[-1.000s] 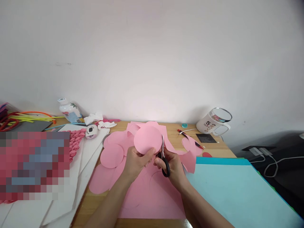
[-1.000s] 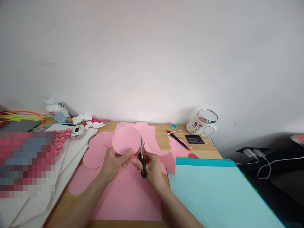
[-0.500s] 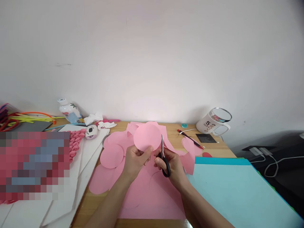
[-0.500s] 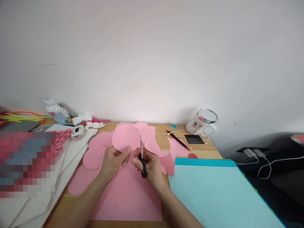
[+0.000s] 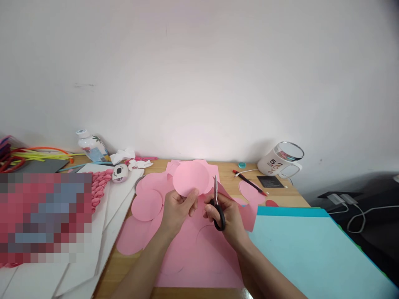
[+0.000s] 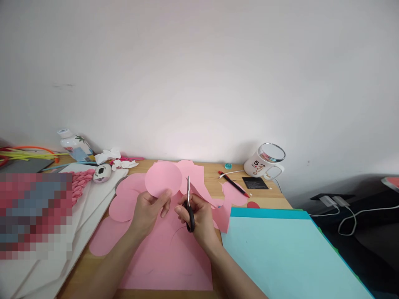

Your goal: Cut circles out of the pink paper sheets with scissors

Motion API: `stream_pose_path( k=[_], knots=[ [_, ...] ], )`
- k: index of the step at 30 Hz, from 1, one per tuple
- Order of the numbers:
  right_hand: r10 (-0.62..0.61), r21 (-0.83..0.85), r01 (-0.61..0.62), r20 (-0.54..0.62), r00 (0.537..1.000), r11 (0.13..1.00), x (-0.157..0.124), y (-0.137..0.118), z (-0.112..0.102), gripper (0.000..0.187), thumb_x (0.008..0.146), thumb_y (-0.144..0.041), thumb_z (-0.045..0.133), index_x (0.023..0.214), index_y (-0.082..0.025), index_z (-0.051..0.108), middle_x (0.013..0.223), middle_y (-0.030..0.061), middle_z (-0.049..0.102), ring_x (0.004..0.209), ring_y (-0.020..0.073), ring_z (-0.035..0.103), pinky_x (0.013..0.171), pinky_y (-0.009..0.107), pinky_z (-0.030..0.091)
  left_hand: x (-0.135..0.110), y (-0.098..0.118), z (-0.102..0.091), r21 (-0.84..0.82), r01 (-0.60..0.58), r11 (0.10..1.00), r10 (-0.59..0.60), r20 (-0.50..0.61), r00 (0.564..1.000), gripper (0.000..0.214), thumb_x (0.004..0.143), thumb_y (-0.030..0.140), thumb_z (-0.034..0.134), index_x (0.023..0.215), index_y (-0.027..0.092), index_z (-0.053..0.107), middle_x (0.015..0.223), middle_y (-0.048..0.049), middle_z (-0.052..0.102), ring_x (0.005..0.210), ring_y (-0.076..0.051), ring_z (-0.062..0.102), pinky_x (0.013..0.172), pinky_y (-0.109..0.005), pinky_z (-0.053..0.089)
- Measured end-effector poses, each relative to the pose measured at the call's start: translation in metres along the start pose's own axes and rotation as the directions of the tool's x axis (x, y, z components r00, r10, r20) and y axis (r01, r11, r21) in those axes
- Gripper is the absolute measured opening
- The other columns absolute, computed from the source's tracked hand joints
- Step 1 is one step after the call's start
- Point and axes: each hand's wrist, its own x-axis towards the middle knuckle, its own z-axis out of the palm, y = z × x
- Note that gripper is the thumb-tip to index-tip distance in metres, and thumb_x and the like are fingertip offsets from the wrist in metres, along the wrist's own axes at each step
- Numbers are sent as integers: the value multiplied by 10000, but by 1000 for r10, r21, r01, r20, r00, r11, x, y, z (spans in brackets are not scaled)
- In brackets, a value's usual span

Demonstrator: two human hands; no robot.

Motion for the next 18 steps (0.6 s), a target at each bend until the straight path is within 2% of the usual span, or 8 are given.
stream_pose_path(
  k=[4,8,12,18],
  knots=[
    [12,-4,-12,9,1000,1000,0,-1,1,246,679,-385,682,734,-180,558,511,-43,491,479,122,457,449,235,361,0,-2,0,-11,7,1000,-7,1,1000,442,762,362,597,392,180,438,360,40,414,379,-78,388,453,-240,340],
    [-30,-11,31,34,999,999,1,0,-1,303,689,-446,686,792,-186,569,574,-37,479,512,118,412,471,243,328,0,-2,0,-22,15,1000,-15,-14,1000,388,712,314,640,406,175,445,355,52,422,358,-68,372,426,-230,319],
    [-88,-27,89,51,995,996,2,1,-2,313,706,-464,681,794,-186,566,604,-33,459,543,119,385,496,249,313,0,-1,1,-31,15,999,-16,-36,999,367,687,301,658,413,172,449,347,58,423,335,-59,351,399,-223,309],
    [-101,-31,103,71,992,994,2,2,-3,305,703,-453,692,738,-187,547,607,-38,423,559,117,348,505,246,290,1,-3,0,-38,20,999,-20,-15,1000,345,687,280,658,428,169,458,348,58,430,326,-57,357,390,-218,308]
  ],
)
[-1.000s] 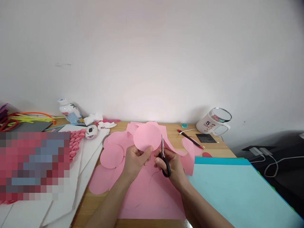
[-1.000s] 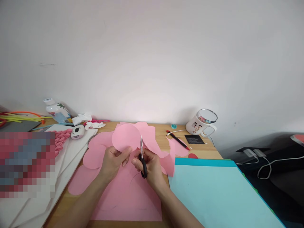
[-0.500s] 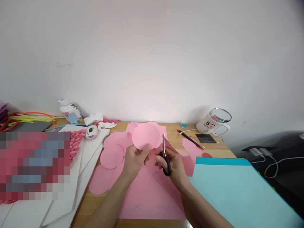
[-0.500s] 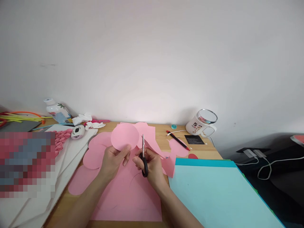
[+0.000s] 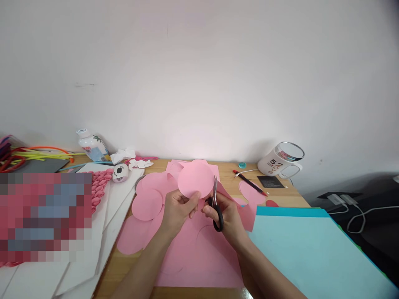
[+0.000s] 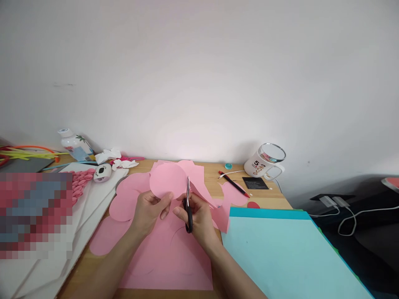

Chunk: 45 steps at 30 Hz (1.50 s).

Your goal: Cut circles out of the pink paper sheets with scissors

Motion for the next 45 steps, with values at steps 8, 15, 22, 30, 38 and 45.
stream_pose_path(
  k=[8,15,22,30,38,45],
  knots=[
    [-3,-6,3,1,1000,1000,0,1,1,268,714,-412,687,734,-180,554,608,-36,430,554,115,353,499,245,297,-1,0,0,43,-4,999,4,6,1000,348,678,304,646,424,168,450,344,58,413,328,-58,356,390,-218,304],
    [17,18,-18,20,1000,1000,-1,0,0,241,727,-390,676,733,-193,538,616,-31,451,557,117,352,487,244,278,1,-2,1,69,9,998,-7,-32,999,335,669,316,628,443,176,425,355,70,380,337,-50,313,373,-211,249],
    [20,15,-20,8,1000,1000,0,1,0,254,709,-395,693,719,-192,541,608,-37,440,559,118,352,498,244,283,0,-4,0,72,3,997,-1,-32,999,331,663,320,628,446,175,425,359,68,381,341,-51,311,375,-214,249],
    [17,13,-17,5,1000,1000,1,1,0,274,697,-398,703,699,-187,528,589,-52,393,551,112,328,511,240,273,0,-3,0,93,15,996,-11,-44,999,355,654,330,630,432,180,397,350,70,363,343,-49,300,377,-214,240],
    [-4,47,3,18,1000,999,2,4,-1,261,708,-383,702,706,-181,537,633,-43,398,582,115,341,532,241,280,1,-3,0,71,3,997,-1,-32,999,349,641,333,646,438,179,408,354,68,374,341,-51,310,366,-207,238],
    [8,70,-10,25,1000,997,2,5,-2,265,696,-377,717,747,-186,541,626,-48,375,579,117,339,524,244,273,1,-4,0,83,-4,997,8,-48,999,335,647,327,644,447,171,425,360,69,375,345,-49,313,368,-203,240]
  ],
)
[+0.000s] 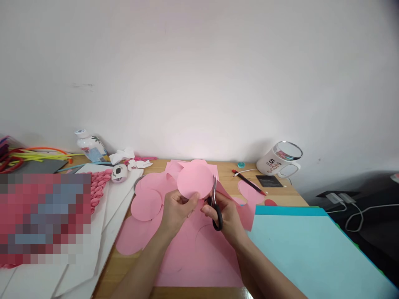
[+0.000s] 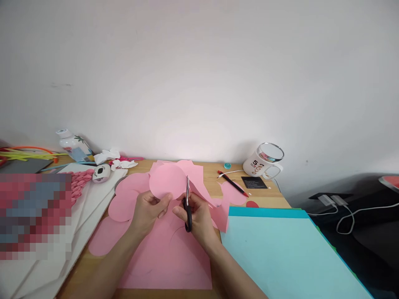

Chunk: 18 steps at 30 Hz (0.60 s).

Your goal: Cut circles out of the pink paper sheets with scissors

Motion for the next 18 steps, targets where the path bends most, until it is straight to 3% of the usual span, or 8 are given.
stream_pose_path(
  k=[18],
  knots=[
    [4,-55,-5,-22,1000,998,-1,-4,2,309,692,-456,697,743,-203,529,556,-56,382,509,108,322,456,237,286,-1,2,-1,21,6,1000,-5,-17,1000,335,634,341,636,440,175,419,372,69,350,356,-52,297,376,-211,231]
  ],
)
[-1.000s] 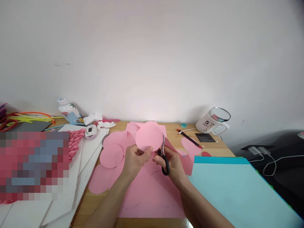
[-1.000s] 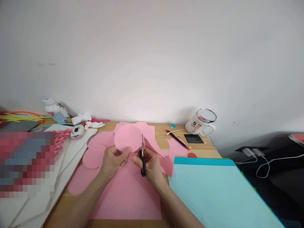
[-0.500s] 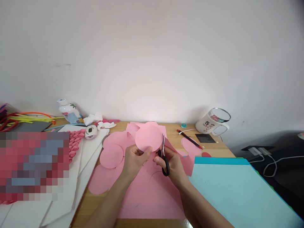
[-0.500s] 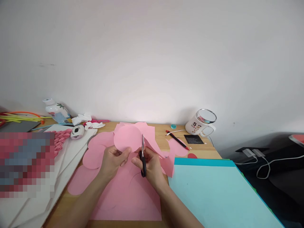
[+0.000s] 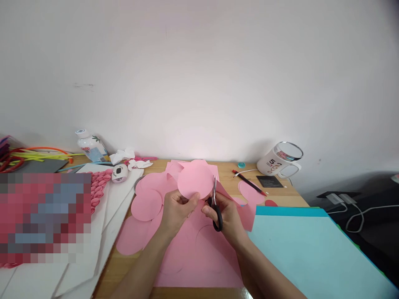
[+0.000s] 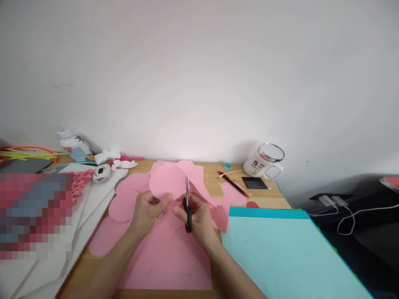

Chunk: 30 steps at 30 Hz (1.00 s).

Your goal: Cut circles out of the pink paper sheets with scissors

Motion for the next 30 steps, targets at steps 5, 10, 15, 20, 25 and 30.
stream_pose_path(
  k=[5,10,15,20,25,30],
  knots=[
    [-8,10,7,14,1000,1000,1,2,-1,297,693,-435,704,738,-201,527,544,-62,369,494,100,309,449,235,281,0,0,0,2,0,1000,0,5,1000,331,630,338,636,443,178,415,374,69,349,356,-55,298,375,-213,232],
    [-2,-2,2,5,1000,1000,0,1,-1,266,722,-425,675,770,-198,546,558,-54,392,507,106,333,452,238,284,-1,1,0,5,8,1000,-8,-1,1000,339,623,340,639,440,181,402,376,73,329,360,-54,291,378,-214,225],
    [38,-17,-38,-29,999,999,-1,1,0,243,706,-400,673,753,-195,550,562,-46,430,511,108,361,459,239,296,0,0,0,8,4,1000,-4,1,1000,342,635,341,636,444,182,400,375,74,330,359,-54,294,380,-216,225],
    [63,4,-63,-59,996,998,-1,-3,2,205,689,-361,656,702,-188,546,524,-39,476,487,115,419,460,243,349,0,-1,0,10,-6,1000,6,1,1000,357,651,314,640,428,179,396,364,69,352,350,-50,297,381,-218,226],
    [-29,21,33,-185,982,999,0,-7,1,126,719,-307,609,693,-201,545,547,-29,500,507,136,497,491,269,431,-1,1,0,-77,1,997,2,29,1000,373,663,327,664,423,176,422,353,61,384,342,-53,313,391,-229,263],
    [-137,-6,150,-447,884,989,-1,-8,2,153,737,-235,597,867,-229,516,542,-61,533,522,138,541,511,262,447,0,1,0,-94,-7,996,12,47,999,393,700,327,662,410,172,448,356,50,412,345,-66,354,411,-238,304]
  ],
)
